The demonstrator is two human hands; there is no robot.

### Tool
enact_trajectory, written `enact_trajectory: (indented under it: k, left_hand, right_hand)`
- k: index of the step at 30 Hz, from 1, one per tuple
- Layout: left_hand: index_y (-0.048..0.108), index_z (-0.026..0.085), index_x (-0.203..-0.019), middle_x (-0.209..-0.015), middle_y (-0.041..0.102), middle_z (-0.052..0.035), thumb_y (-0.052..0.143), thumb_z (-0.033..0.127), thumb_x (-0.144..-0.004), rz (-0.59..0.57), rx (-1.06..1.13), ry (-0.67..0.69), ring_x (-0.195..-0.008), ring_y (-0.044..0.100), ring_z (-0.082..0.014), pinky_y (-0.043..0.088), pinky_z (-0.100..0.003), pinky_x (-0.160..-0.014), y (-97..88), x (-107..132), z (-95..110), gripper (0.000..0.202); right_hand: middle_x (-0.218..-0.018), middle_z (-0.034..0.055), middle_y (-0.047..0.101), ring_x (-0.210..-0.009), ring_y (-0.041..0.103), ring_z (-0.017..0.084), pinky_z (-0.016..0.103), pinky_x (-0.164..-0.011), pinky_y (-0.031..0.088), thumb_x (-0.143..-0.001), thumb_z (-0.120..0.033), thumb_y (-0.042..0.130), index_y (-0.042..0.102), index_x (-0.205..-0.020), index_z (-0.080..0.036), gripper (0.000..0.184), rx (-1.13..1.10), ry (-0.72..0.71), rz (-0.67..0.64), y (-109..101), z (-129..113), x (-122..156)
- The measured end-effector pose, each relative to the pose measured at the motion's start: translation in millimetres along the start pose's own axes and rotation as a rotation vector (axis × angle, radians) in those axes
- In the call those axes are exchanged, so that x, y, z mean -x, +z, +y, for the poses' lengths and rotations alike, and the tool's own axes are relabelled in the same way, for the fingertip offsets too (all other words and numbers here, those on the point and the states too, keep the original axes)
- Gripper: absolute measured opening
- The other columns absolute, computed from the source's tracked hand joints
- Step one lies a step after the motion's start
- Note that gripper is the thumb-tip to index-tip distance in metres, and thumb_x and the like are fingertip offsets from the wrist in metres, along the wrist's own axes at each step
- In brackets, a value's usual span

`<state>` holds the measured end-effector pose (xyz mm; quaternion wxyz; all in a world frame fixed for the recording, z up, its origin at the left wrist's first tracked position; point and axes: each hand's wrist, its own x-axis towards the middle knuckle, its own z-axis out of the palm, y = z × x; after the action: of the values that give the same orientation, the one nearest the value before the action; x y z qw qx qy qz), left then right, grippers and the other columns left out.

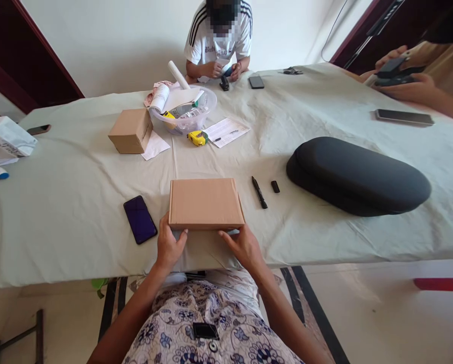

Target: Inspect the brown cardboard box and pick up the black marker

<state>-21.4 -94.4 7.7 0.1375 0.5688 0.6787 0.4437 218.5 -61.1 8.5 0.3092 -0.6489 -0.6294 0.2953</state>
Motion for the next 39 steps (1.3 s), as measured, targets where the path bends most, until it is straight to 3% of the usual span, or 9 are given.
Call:
enact_trajectory:
  k: [5,9,12,18,22,26,31,35,39]
  left_hand:
    - [0.049,0.017,-0.140,-0.137,0.060,-0.0181,0.060,0.057,-0.088,-0.111,0.165,-0.077,-0.129,0.058,-0.0299,0.048,-0.049,-0.110,-18.3,-14.4,3.1,0.067]
    - [0.050,0.018,-0.142,-0.143,0.059,-0.0171,0.050,0.065,-0.092,-0.106,0.286,-0.201,-0.133,0.058,-0.0290,0.048,-0.046,-0.110,-28.9,-23.1,9.0,0.069]
    - [0.050,0.019,-0.144,-0.144,0.059,-0.0164,0.047,0.070,-0.091,-0.107,0.295,-0.225,-0.136,0.055,-0.0291,0.047,-0.045,-0.112,-30.3,-45.2,14.6,0.073]
    - [0.049,0.022,-0.145,-0.147,0.055,-0.0182,0.057,0.063,-0.090,-0.136,0.292,-0.306,-0.136,0.054,-0.0318,0.042,-0.051,-0.116,-13.1,-114.1,16.8,0.069]
    - [0.051,0.020,-0.141,-0.151,0.051,-0.0178,0.060,0.049,-0.092,-0.164,0.394,-0.328,-0.141,0.050,-0.0293,0.039,-0.047,-0.118,5.0,-135.9,17.0,0.058]
    - [0.060,0.017,-0.126,-0.135,0.064,-0.0151,0.052,0.041,-0.094,-0.211,0.339,-0.284,-0.128,0.060,-0.0270,0.046,-0.044,-0.112,6.0,-133.4,24.4,0.041]
    - [0.063,0.017,-0.117,-0.115,0.072,-0.0108,0.047,0.037,-0.094,-0.205,0.271,-0.252,-0.107,0.067,-0.0250,0.052,-0.040,-0.099,-5.3,-123.0,33.6,0.035]
    - [0.062,0.017,-0.121,-0.118,0.071,-0.0116,0.048,0.043,-0.094,-0.185,0.289,-0.235,-0.110,0.067,-0.0256,0.051,-0.040,-0.100,-12.7,-106.8,34.7,0.040]
    - [0.060,0.017,-0.129,-0.126,0.069,-0.0128,0.050,0.047,-0.094,-0.094,0.253,-0.193,-0.117,0.065,-0.0264,0.050,-0.042,-0.104,-21.6,-89.6,40.1,0.047]
  right_hand:
    - [-0.097,0.0098,0.074,-0.082,0.069,0.026,0.039,-0.073,0.057,-0.084,-0.074,0.051,0.064,-0.115,-0.018,0.065,-0.141,-0.027,-0.119,-24.0,-7.9,-15.8]
    - [-0.124,0.0135,0.071,-0.113,0.066,0.030,0.045,-0.092,0.057,-0.084,-0.077,0.050,0.064,-0.123,-0.019,0.071,-0.413,0.042,-0.038,-29.9,-6.5,-30.1]
    - [-0.136,0.0145,0.065,-0.123,0.063,0.029,0.046,-0.100,0.055,-0.080,-0.076,0.058,0.057,-0.136,-0.020,0.078,-0.568,0.079,-0.025,-26.9,-11.7,-49.9]
    - [-0.142,0.0140,0.060,-0.129,0.059,0.028,0.047,-0.107,0.051,-0.086,-0.071,0.052,0.057,-0.138,-0.021,0.072,-0.494,0.029,0.035,-19.3,-36.7,-99.2]
    - [-0.146,0.0135,0.057,-0.135,0.053,0.029,0.052,-0.116,0.041,-0.086,-0.065,0.052,0.058,-0.137,-0.020,0.068,-0.375,-0.032,0.077,-9.4,-45.6,-111.6]
    - [-0.144,0.0117,0.058,-0.135,0.053,0.028,0.051,-0.118,0.038,-0.091,-0.061,0.044,0.058,-0.135,-0.021,0.061,-0.340,-0.081,0.056,-7.1,-46.1,-109.2]
    - [-0.124,0.0114,0.067,-0.111,0.063,0.029,0.051,-0.105,0.046,-0.091,-0.053,0.046,0.059,-0.132,-0.022,0.053,-0.333,-0.001,0.006,-10.6,-46.2,-104.3]
    - [-0.127,0.0092,0.066,-0.113,0.061,0.026,0.049,-0.105,0.046,-0.090,-0.049,0.051,0.061,-0.129,-0.023,0.047,-0.422,-0.060,0.052,-9.7,-45.1,-92.0]
    - [-0.128,0.0094,0.066,-0.114,0.062,0.025,0.048,-0.106,0.047,-0.090,-0.045,0.052,0.061,-0.129,-0.023,0.046,-0.406,-0.136,0.118,-15.0,-50.9,-77.1]
